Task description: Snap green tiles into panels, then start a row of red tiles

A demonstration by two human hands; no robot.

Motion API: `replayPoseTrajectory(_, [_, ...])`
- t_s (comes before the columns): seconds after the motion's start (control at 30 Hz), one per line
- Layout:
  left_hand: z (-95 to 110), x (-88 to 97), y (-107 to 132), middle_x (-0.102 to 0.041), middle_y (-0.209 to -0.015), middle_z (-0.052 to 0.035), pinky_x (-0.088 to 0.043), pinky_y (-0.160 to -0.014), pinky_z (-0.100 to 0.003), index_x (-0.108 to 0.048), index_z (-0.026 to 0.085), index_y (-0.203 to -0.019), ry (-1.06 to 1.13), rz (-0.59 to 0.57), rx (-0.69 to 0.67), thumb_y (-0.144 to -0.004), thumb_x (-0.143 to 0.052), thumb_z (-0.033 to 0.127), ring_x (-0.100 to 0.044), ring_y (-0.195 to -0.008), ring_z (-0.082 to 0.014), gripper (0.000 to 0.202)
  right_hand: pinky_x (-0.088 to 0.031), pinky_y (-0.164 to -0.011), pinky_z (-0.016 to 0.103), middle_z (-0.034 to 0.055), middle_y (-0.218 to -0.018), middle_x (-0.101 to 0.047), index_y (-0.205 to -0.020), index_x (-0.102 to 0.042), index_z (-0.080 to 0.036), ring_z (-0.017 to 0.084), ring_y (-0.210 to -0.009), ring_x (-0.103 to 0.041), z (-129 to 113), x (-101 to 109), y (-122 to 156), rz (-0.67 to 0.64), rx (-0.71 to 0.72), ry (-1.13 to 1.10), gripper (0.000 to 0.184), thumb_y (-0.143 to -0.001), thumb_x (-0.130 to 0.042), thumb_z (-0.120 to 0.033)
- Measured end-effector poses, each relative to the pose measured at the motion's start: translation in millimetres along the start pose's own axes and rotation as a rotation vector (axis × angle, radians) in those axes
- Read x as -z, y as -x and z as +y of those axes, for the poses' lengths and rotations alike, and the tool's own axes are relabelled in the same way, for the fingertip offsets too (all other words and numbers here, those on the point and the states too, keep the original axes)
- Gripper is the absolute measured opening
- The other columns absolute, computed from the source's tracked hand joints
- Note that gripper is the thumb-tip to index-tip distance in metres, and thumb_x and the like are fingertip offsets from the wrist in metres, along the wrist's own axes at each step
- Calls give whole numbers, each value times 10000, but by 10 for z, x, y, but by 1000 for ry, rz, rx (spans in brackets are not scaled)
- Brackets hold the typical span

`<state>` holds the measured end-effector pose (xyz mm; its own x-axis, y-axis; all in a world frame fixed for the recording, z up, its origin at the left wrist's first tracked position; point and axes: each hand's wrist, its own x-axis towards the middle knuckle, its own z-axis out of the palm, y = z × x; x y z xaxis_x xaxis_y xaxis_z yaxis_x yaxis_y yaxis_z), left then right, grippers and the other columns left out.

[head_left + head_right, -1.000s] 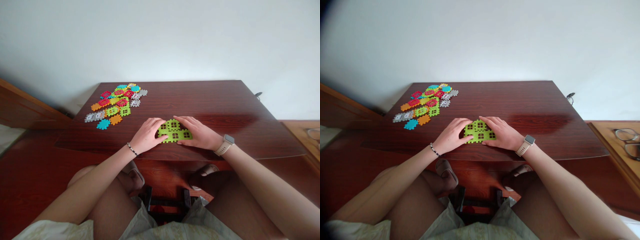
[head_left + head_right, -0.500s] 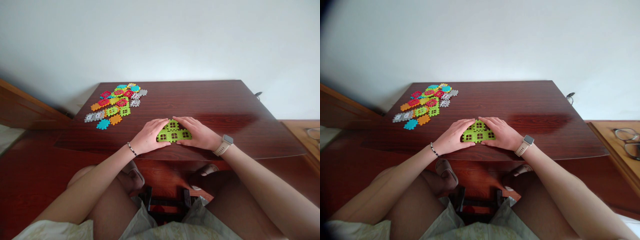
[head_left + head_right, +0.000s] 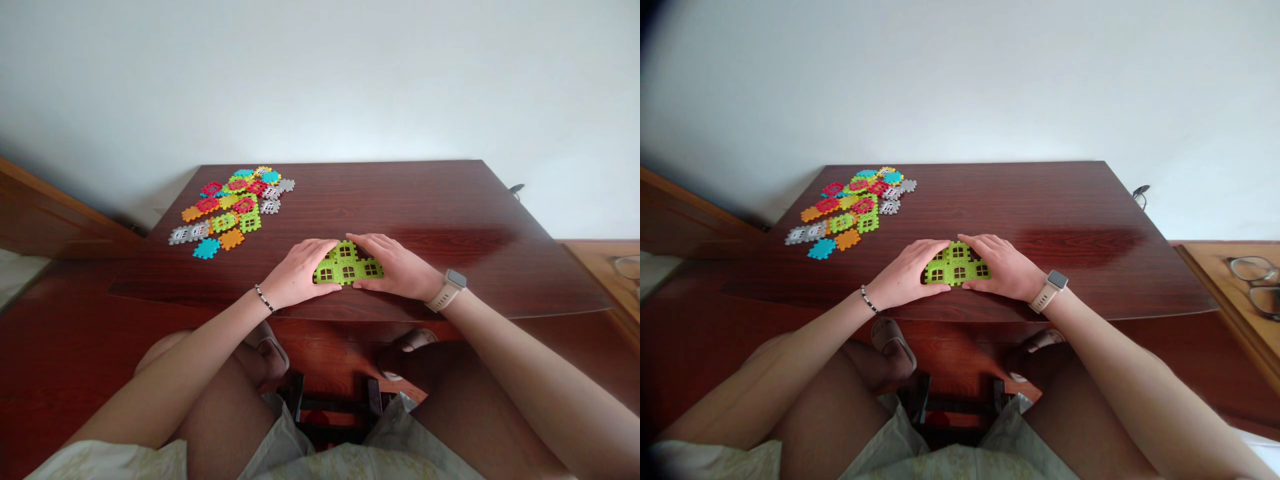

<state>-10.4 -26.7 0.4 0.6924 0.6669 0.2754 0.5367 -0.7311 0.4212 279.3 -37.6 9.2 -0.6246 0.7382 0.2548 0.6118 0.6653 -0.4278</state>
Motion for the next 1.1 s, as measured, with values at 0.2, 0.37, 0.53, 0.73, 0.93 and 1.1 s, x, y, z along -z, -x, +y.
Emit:
replayPoseTrajectory(0.2, [2,0,-3,-611,-1580,-152,-468,-1242,-606,-454,281,-1605,5,4,5,-899,-883,437,-566,-1477,-375,841,-489,-1215,664,172,-1567,-625,-1717,-376,-284,419,-1442,-596,9,-7,1,8,2,0,937,-941,-794,-601])
replayPoseTrajectory(0.37, [5,2,-4,-616,-1572,-159,-471,-1238,-600,-454,263,-1596,0,2,9,-895,-893,431,-568,-1469,-374,844,-488,-1217,655,194,-1569,-620,-1707,-387,-247,414,-1440,-597,13,-3,1,1,7,6,935,-945,-792,-609])
replayPoseTrajectory(0.53, [4,0,-3,-621,-1567,-153,-471,-1236,-607,-455,273,-1599,7,3,12,-899,-885,447,-571,-1465,-378,840,-488,-1213,665,195,-1570,-619,-1705,-384,-260,414,-1437,-599,13,-6,-1,3,8,6,929,-947,-792,-609])
replayPoseTrajectory(0.73, [-7,-6,-1,-629,-1554,-152,-474,-1235,-599,-461,268,-1593,6,6,16,-899,-890,445,-574,-1456,-377,836,-489,-1220,645,199,-1546,-635,-1679,-428,-232,412,-1429,-603,8,-4,-4,5,5,11,914,-941,-796,-624])
replayPoseTrajectory(0.93, [9,5,-6,-635,-1548,-148,-479,-1226,-591,-463,261,-1594,7,7,22,-893,-898,439,-580,-1441,-371,844,-474,-1232,647,191,-1560,-632,-1601,-550,-230,406,-1449,-584,24,-3,-5,-14,29,18,781,-960,-785,-610])
replayPoseTrajectory(1.1, [10,3,-6,-639,-1541,-152,-477,-1230,-574,-473,237,-1589,2,9,20,-892,-902,438,-580,-1436,-366,843,-466,-1243,647,186,-1569,-630,-1557,-620,-239,411,-1454,-583,37,-11,-2,-12,24,28,716,-963,-784,-601])
